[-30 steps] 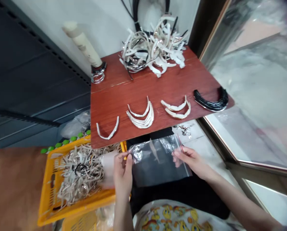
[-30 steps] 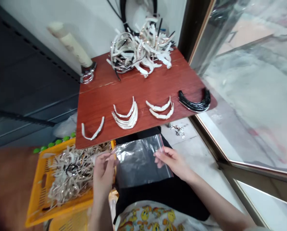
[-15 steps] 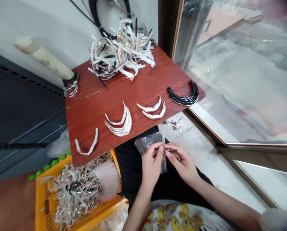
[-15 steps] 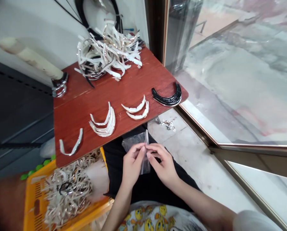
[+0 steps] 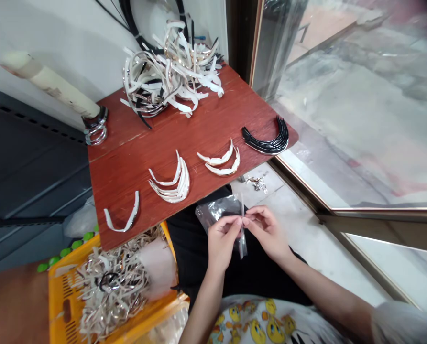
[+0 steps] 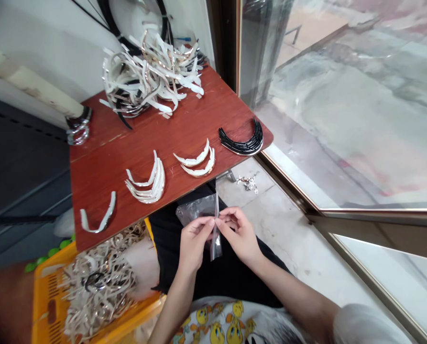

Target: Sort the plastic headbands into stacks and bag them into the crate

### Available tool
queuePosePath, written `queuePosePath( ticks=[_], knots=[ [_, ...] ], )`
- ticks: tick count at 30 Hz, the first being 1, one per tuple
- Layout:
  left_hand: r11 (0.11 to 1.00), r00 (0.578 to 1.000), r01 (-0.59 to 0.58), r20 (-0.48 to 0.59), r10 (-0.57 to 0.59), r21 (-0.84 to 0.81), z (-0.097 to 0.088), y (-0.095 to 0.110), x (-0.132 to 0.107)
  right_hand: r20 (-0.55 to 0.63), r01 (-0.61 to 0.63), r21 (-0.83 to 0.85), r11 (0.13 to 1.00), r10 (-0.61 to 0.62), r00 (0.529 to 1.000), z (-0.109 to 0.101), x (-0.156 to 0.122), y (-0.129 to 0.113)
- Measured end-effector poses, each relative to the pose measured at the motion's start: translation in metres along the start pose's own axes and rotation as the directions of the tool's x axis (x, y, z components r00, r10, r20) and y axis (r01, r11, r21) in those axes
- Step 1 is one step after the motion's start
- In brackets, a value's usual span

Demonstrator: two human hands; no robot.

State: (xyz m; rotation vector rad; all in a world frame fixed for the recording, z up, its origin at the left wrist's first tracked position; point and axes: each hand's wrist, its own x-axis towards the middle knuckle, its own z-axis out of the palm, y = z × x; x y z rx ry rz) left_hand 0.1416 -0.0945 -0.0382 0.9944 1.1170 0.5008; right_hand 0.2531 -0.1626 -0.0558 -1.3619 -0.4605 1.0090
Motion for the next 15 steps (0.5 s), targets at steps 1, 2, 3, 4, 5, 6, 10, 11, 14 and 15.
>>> queuePosePath(
  ticks=[1, 2, 3, 4, 5, 6, 10, 11, 14, 15],
  knots=[
    [1.0, 1.0, -0.004, 0.002, 0.004, -0.001, -0.0005, 0.0, -0.0002, 0.003, 0.003, -0.006, 1.0, -0.003, 1.0, 0.0, -0.0003, -0.0001],
    [1.0, 1.0, -0.009, 0.004, 0.009, -0.002, -0.0011, 0.0, -0.0005, 0.005, 0.005, -0.015, 1.0, -0.005, 1.0, 0.0, -0.0005, -0.0001],
    [1.0, 1.0, -0.015, 0.006, 0.015, -0.002, -0.0016, -0.0001, -0.0009, 0.008, 0.006, -0.026, 1.0, -0.006, 1.0, -0.0001, -0.0007, 0.0],
    [1.0, 1.0, -0.019, 0.008, 0.019, -0.001, -0.0021, -0.0003, -0.0013, 0.01, 0.007, -0.037, 0.999, -0.007, 1.0, -0.0001, -0.0008, 0.0002],
    [1.0, 1.0, -0.023, 0.01, 0.023, 0.0, -0.0026, -0.0006, -0.0016, 0.012, 0.008, -0.044, 0.999, -0.007, 1.0, -0.0001, -0.0009, 0.0004],
    [1.0, 1.0, -0.027, 0.012, 0.027, 0.002, -0.003, -0.0009, -0.0019, 0.013, 0.008, -0.047, 0.999, -0.007, 1.0, -0.0001, -0.001, 0.0007],
    [0.999, 0.999, -0.043, 0.029, 0.042, 0.014, -0.0049, -0.004, -0.0011, 0.015, 0.01, -0.03, 1.0, -0.009, 1.0, 0.0002, -0.0018, 0.0015],
    [0.999, 0.998, -0.047, 0.036, 0.046, 0.017, -0.0054, -0.0051, -0.0007, 0.018, 0.01, -0.027, 1.0, -0.009, 1.0, 0.0002, -0.0021, 0.0015],
    [0.998, 0.997, -0.061, 0.058, 0.059, 0.026, -0.007, -0.0085, 0.0003, 0.024, 0.015, -0.022, 1.0, -0.015, 1.0, 0.0004, -0.0028, 0.0012],
    [0.997, 0.996, -0.069, 0.064, 0.066, 0.032, -0.0073, -0.0093, 0.0005, 0.027, 0.019, -0.016, 1.0, -0.019, 0.999, 0.0005, -0.003, 0.0013]
  ],
)
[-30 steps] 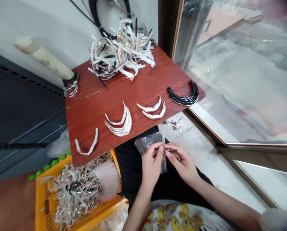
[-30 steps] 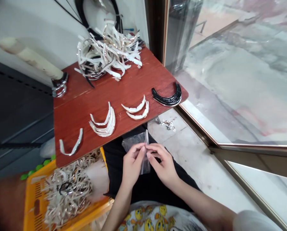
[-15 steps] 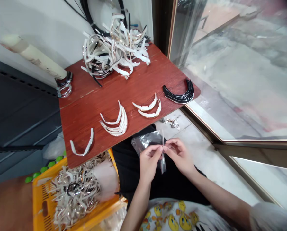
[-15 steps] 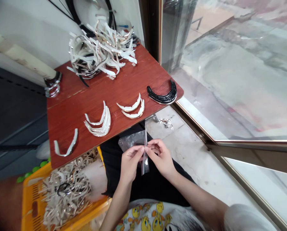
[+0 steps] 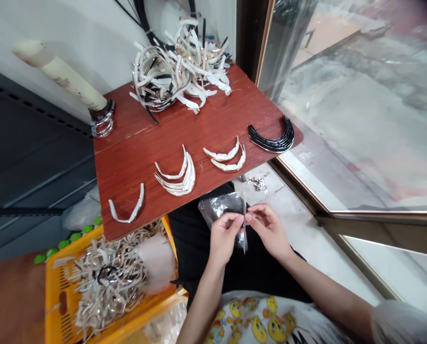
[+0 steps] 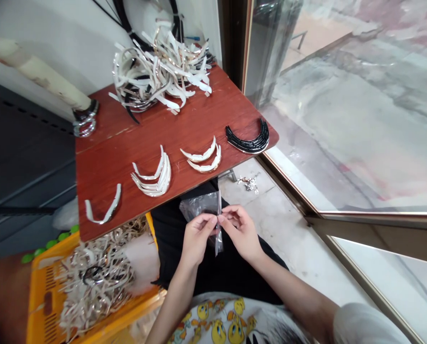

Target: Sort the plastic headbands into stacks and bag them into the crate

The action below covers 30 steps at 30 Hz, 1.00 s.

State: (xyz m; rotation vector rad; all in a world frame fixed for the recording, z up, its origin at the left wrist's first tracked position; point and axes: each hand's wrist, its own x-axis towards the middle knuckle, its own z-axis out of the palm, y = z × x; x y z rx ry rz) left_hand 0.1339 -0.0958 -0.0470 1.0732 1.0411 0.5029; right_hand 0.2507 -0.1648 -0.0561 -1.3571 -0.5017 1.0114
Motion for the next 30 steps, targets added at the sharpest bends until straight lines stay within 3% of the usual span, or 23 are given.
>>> queuePosePath(
  ticks=[11, 19, 30],
  knots=[
    [0.977, 0.986, -0.167, 0.03, 0.164, 0.133, 0.001, 0.009, -0.006, 0.048, -0.052, 0.053, 0.997, 0.049, 0.998, 0.004, 0.004, -0.006],
    [0.997, 0.993, -0.07, 0.098, 0.066, 0.04, -0.002, 0.01, -0.002, 0.055, -0.132, 0.101, 0.986, 0.127, 0.99, 0.003, 0.009, -0.006],
    [0.997, 0.988, 0.0, 0.154, -0.011, 0.071, -0.006, 0.008, 0.001, 0.063, -0.141, 0.06, 0.988, 0.137, 0.989, 0.0, 0.012, -0.002]
  ],
)
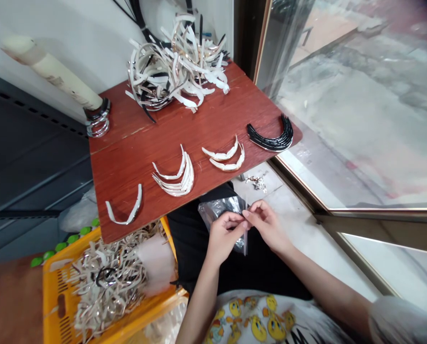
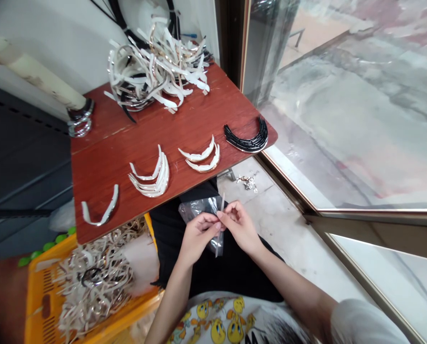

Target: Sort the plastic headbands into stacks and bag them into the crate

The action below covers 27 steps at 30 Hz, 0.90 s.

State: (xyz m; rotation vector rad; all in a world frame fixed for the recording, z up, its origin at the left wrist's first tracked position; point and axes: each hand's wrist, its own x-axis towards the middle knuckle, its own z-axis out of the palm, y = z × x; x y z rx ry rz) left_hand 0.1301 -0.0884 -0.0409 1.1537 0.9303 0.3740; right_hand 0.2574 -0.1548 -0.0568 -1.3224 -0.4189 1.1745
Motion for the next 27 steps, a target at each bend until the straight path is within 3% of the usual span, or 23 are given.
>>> queuePosePath(
  ticks=[11, 14, 23, 25, 27],
  knots=[
    [0.988, 0.997, -0.022, -0.07, 0.033, 0.151, 0.003, 0.002, -0.004, 0.078, 0.031, -0.053, 0.998, -0.027, 0.997, -0.003, 0.001, 0.008],
    [0.966, 0.994, -0.019, -0.096, 0.045, 0.258, 0.004, 0.003, -0.007, 0.096, 0.053, -0.095, 0.994, -0.044, 0.994, -0.004, 0.0, 0.01],
    [0.945, 0.995, -0.081, -0.035, 0.097, 0.317, -0.002, 0.003, -0.011, 0.119, 0.12, -0.113, 0.986, -0.106, 0.987, -0.006, -0.002, -0.005],
    [0.931, 0.991, -0.084, -0.071, 0.117, 0.354, -0.005, 0.005, -0.014, 0.123, 0.144, -0.139, 0.98, -0.127, 0.984, -0.009, -0.002, -0.009],
    [0.876, 0.967, -0.078, -0.177, 0.182, 0.477, -0.009, 0.009, -0.021, 0.118, 0.187, -0.18, 0.966, -0.167, 0.979, -0.014, -0.001, -0.013]
  ],
)
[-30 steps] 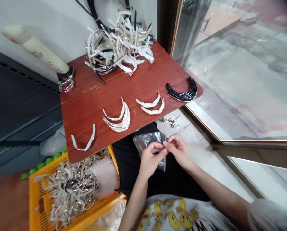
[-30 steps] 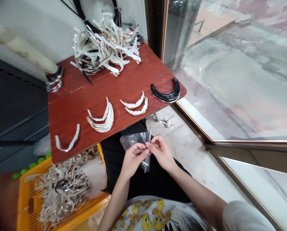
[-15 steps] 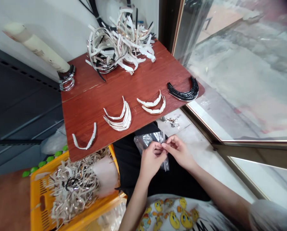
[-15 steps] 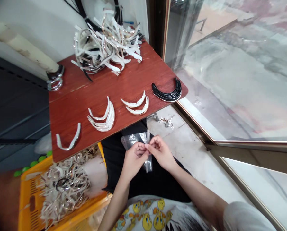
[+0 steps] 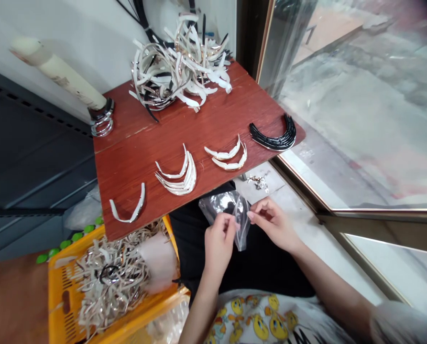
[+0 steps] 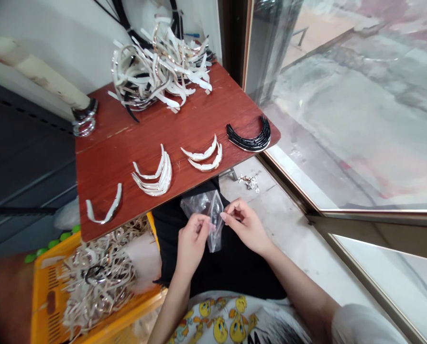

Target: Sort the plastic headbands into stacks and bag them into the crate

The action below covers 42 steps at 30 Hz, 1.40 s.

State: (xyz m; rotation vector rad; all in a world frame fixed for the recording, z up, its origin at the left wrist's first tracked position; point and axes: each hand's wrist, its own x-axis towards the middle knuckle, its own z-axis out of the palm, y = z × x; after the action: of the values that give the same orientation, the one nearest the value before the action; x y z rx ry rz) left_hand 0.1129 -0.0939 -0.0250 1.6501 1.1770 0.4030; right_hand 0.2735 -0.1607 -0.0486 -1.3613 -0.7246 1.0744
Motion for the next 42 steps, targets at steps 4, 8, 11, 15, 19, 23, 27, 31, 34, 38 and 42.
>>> queuePosePath(
  ticks=[4, 8, 11, 15, 19, 23, 27, 31, 34, 38, 42],
  knots=[
    [0.938, 0.96, -0.08, -0.226, 0.163, 0.337, -0.01, 0.007, -0.009, -0.031, 0.079, -0.108, 0.991, -0.083, 0.996, -0.009, 0.001, -0.009],
    [0.807, 0.932, -0.225, -0.123, 0.342, 0.545, 0.002, 0.008, -0.003, -0.004, 0.08, -0.139, 0.987, -0.082, 0.997, -0.004, 0.002, -0.015],
    [0.716, 0.899, -0.331, -0.026, 0.438, 0.615, 0.021, 0.003, 0.007, 0.022, 0.073, -0.129, 0.989, -0.071, 0.997, 0.002, 0.004, -0.011],
    [0.697, 0.895, -0.382, 0.056, 0.442, 0.607, 0.028, -0.001, 0.009, 0.057, 0.088, -0.136, 0.987, -0.081, 0.995, -0.002, 0.008, -0.006],
    [0.751, 0.911, -0.343, 0.007, 0.411, 0.565, 0.003, 0.007, -0.003, 0.051, 0.153, -0.186, 0.971, -0.146, 0.988, -0.017, 0.014, -0.01],
    [0.698, 0.905, -0.33, 0.002, 0.426, 0.635, -0.017, 0.015, -0.012, 0.173, 0.204, -0.204, 0.957, -0.17, 0.97, -0.027, 0.019, -0.02],
    [0.61, 0.9, -0.291, -0.007, 0.437, 0.737, -0.014, 0.01, -0.005, 0.316, 0.389, -0.357, 0.849, -0.281, 0.906, -0.04, 0.033, -0.035],
    [0.594, 0.898, -0.21, -0.087, 0.43, 0.777, -0.001, -0.001, 0.004, 0.03, 0.479, -0.593, 0.647, -0.576, 0.817, -0.07, 0.064, -0.048],
    [0.646, 0.916, -0.144, -0.146, 0.374, 0.75, 0.006, -0.005, 0.007, -0.044, 0.404, -0.791, 0.46, -0.7, 0.712, -0.092, 0.088, -0.05],
    [0.675, 0.921, -0.128, -0.165, 0.352, 0.726, 0.01, -0.006, 0.01, 0.04, 0.339, -0.891, 0.302, -0.692, 0.721, -0.105, 0.107, -0.047],
    [0.67, 0.91, -0.167, -0.149, 0.387, 0.723, 0.012, -0.01, 0.013, 0.088, 0.352, -0.9, 0.259, -0.682, 0.726, -0.107, 0.113, -0.043]
  ],
)
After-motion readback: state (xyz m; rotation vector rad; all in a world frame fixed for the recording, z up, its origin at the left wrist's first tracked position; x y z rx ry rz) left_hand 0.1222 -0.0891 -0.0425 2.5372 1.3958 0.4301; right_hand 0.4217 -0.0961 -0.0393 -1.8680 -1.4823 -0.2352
